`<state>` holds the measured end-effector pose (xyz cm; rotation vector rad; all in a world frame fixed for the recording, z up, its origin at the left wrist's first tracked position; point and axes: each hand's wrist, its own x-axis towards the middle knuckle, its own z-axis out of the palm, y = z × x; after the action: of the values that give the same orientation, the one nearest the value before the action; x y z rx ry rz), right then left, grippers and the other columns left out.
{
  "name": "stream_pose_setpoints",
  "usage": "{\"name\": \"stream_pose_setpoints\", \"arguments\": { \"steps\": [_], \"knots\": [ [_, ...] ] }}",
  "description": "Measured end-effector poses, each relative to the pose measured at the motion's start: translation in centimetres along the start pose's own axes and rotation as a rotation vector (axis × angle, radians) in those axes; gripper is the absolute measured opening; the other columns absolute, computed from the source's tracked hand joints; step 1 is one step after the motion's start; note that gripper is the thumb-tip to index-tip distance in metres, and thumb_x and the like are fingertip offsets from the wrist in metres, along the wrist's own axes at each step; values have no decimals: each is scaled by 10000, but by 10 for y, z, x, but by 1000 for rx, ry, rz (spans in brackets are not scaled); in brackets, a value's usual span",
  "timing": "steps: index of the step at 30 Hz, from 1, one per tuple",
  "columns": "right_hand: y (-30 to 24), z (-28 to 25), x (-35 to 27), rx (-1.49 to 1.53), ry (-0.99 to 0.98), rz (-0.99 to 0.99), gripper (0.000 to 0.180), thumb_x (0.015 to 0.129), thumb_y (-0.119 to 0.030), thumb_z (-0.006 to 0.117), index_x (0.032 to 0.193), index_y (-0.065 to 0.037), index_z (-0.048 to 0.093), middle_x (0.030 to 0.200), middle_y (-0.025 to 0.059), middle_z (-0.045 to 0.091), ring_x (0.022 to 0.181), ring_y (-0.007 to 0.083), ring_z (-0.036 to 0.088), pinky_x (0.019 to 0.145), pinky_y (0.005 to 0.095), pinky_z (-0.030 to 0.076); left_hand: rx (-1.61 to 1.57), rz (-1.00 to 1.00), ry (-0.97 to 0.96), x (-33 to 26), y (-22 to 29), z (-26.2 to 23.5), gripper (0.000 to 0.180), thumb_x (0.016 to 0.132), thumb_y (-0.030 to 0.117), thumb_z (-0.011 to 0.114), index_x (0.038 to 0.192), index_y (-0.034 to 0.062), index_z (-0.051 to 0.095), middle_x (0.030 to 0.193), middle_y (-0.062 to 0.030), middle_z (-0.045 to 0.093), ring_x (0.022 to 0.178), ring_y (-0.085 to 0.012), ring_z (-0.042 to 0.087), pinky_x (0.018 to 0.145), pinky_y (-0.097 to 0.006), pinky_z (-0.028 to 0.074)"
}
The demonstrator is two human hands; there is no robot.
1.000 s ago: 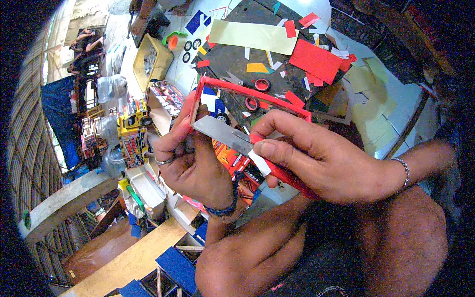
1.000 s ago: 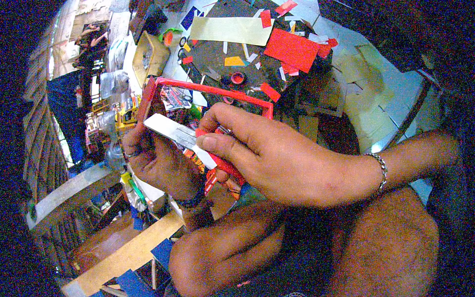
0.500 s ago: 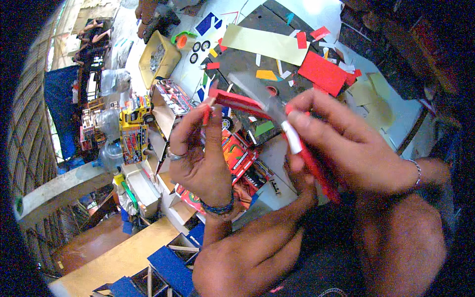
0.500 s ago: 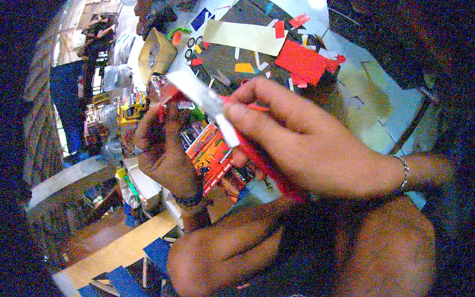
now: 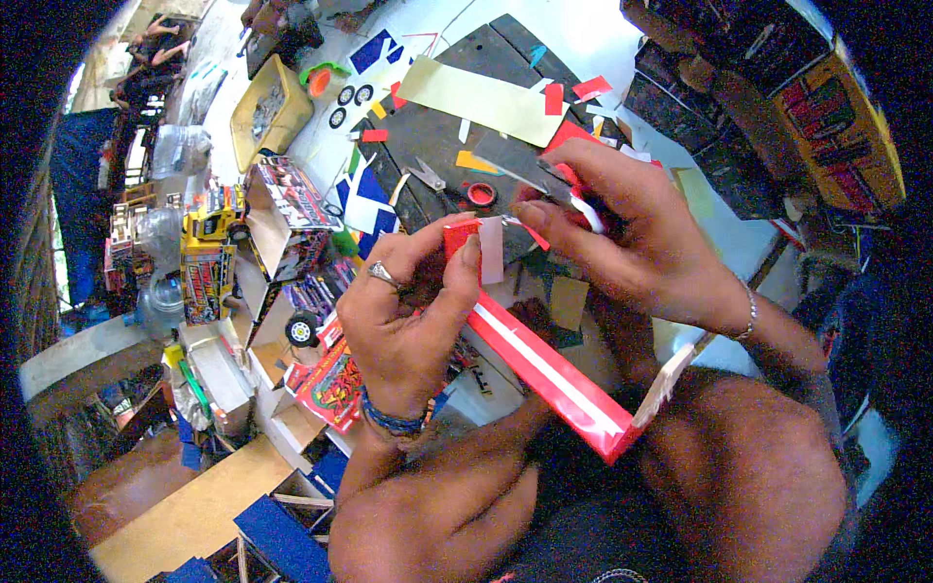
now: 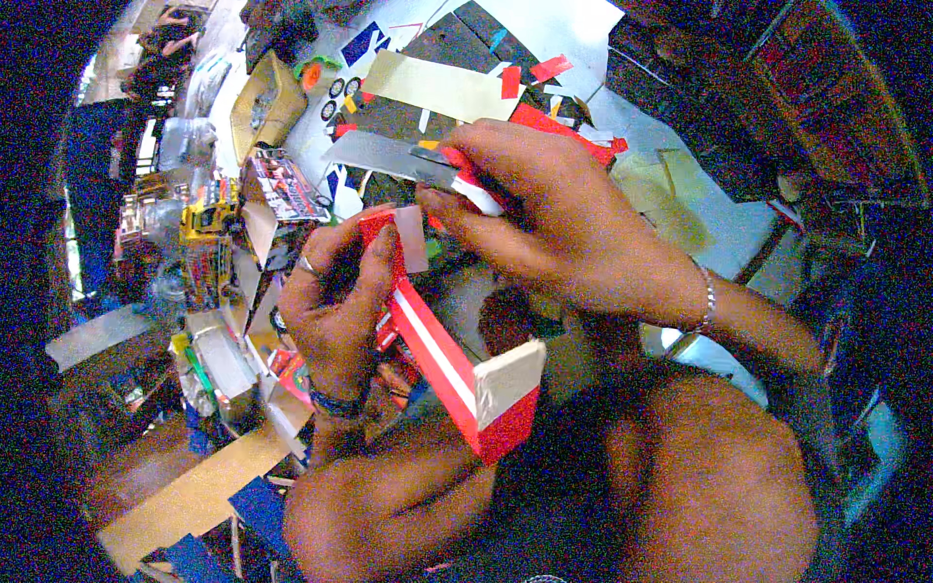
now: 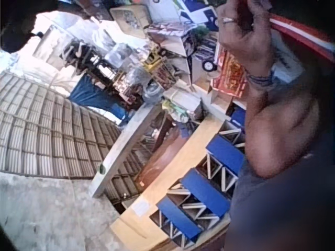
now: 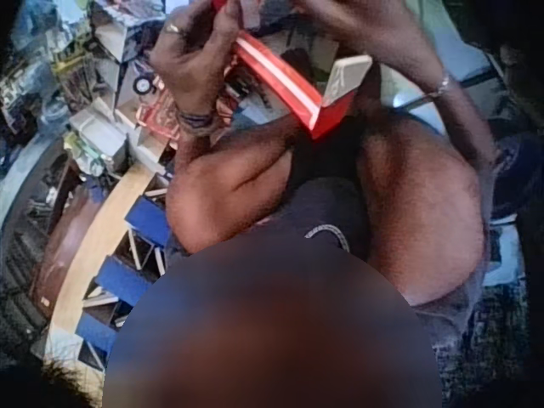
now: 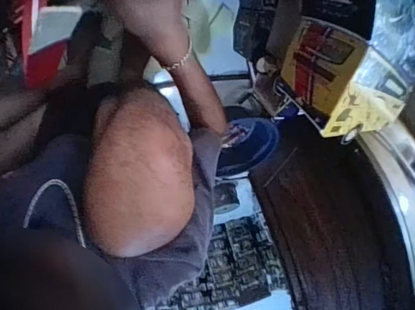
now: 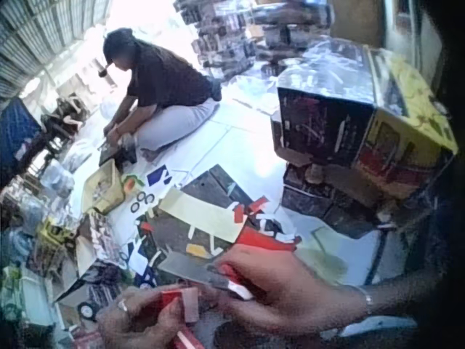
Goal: The person assembles a small paper craft by folding red and white paper pieces, cutting them with scissors, and trimming edges with a utility knife. The person folds the paper into a box-like shape and secures it with tape.
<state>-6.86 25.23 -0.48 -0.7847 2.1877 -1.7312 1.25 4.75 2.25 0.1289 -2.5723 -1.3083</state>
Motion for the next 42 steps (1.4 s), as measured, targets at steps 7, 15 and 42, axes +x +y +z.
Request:
{"name": "stream_pose_setpoints", "arguments": {
  "steps": [7, 15, 42],
  "knots": [
    [7, 12, 6, -52, 2, -193, 336, 853, -52, 752, 1173, -35, 653, 945, 81, 699, 860, 164, 686, 733, 300, 534, -46, -25, -59, 1, -5, 1, 220, 857, 53, 775, 1071, 12, 747, 854, -50, 682, 716, -98, 630, 638, -244, 503],
    [5, 9, 4, -214, -38, -212, 407, 737, -27, 792, 1125, -65, 676, 962, 93, 704, 886, 235, 712, 751, 325, 557, -49, -114, -87, -2, -6, 1, 225, 847, 47, 756, 1065, -3, 740, 862, -65, 696, 742, -112, 675, 663, -245, 541],
    [22, 45, -13, -319, 300, -366, 479, 748, -244, 814, 1165, -116, 617, 851, 64, 636, 689, 258, 669, 560, 377, 521, -221, -155, -63, -3, 10, 13, 172, 911, 55, 713, 1068, -6, 678, 908, -91, 742, 813, -149, 740, 719, -282, 603]
  ]
}}
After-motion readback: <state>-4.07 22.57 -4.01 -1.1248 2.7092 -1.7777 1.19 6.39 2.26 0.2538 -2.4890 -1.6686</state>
